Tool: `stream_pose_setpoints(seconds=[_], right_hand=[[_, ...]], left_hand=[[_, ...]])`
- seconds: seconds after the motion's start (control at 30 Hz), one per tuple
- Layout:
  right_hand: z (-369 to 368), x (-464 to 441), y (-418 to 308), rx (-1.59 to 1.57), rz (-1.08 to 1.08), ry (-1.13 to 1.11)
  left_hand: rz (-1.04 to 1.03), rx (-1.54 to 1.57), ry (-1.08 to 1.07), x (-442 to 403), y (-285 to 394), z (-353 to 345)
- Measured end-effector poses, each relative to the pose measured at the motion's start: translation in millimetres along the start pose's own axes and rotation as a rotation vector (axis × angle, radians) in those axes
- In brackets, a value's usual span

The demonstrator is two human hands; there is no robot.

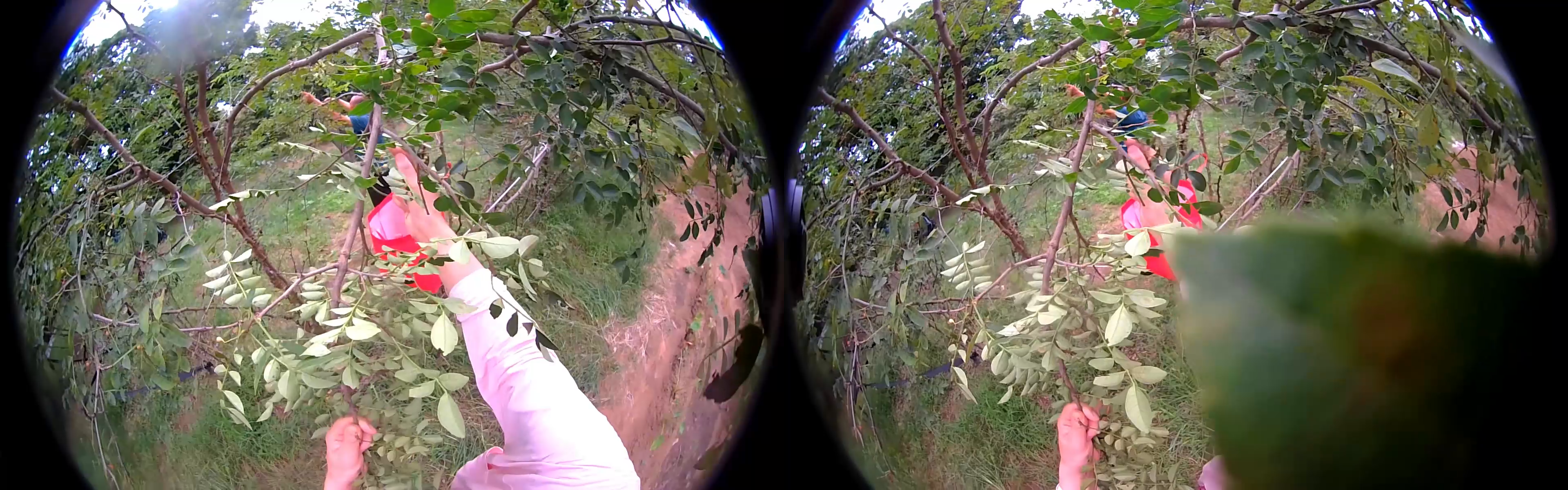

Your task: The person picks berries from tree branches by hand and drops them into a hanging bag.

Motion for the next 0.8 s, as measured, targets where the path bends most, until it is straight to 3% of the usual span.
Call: stream_pose_setpoints(seconds=[0.63, 0.73, 0.8], right_hand=[[-34.2, -7.2, -4.9, -0.232, -0.078, -0.316], [-34.9, -7.9, -7.1, -0.251, -0.073, -0.339], [-34.7, -6.8, -8.4, -0.267, -0.079, -0.356]], left_hand=[[0.008, 0.019, -0.005, -13.7, -12.3, -9.8], [0.099, 0.016, 0.182, -8.5, -23.4, 0.7], [0.026, -0.116, 0.154, -9.8, -23.5, 0.9]])
Point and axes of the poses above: each hand's wrist, its own x-axis away from the middle knuckle, its own z-axis out of the back of the hand, y = z × x, the point moved 3 cm from there along -x, towards the middle knuckle, and after that the axes turned 9 degrees about -y, right-handed, at the moved point
